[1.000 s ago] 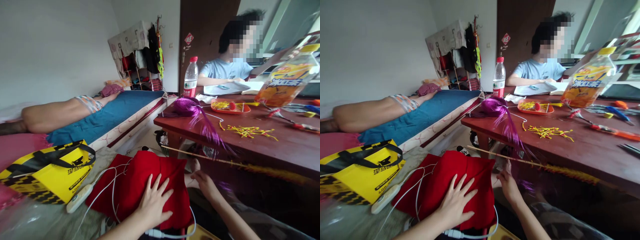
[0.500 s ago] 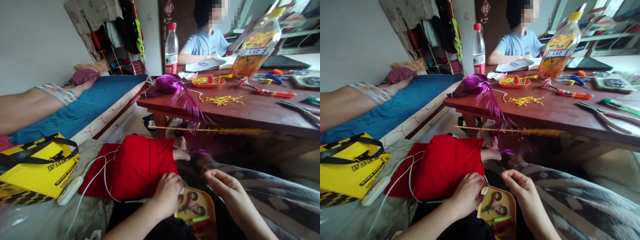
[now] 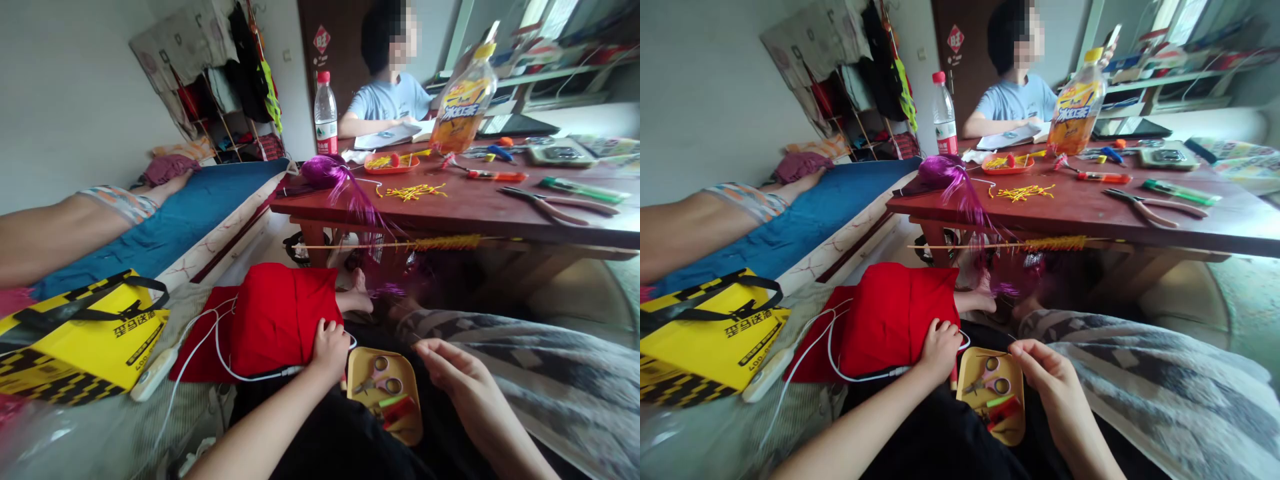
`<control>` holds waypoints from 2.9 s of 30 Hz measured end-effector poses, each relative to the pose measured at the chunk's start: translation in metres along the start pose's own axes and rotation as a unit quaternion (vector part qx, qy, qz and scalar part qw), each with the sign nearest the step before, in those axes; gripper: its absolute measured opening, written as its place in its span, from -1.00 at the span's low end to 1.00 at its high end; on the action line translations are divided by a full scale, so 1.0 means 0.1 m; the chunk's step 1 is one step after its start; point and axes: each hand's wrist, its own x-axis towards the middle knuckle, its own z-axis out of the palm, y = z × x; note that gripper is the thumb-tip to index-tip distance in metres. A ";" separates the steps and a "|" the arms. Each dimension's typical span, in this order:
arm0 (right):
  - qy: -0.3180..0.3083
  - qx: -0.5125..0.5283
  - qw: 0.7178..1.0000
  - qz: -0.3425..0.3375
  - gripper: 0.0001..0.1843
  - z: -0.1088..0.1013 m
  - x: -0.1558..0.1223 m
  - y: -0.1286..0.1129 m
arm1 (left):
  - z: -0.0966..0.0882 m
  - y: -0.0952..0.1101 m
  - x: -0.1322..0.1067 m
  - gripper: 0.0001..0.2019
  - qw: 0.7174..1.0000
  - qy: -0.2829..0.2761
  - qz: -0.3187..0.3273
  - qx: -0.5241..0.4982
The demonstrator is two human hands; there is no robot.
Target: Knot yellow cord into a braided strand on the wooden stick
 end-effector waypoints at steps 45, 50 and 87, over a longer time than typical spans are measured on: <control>-0.016 -0.195 0.950 -0.243 -0.79 0.67 -0.99 0.45 | -0.57 0.32 -1.49 -0.77 0.736 0.062 0.005 -0.675; -0.028 -0.224 0.941 -0.250 -0.84 0.59 -0.97 0.45 | -0.57 0.30 -1.50 -0.76 0.743 0.050 0.022 -0.667; -0.049 -0.361 0.829 -0.425 -0.91 0.57 -0.97 0.44 | -0.44 0.34 -1.47 -0.69 0.637 -0.032 -0.022 -0.770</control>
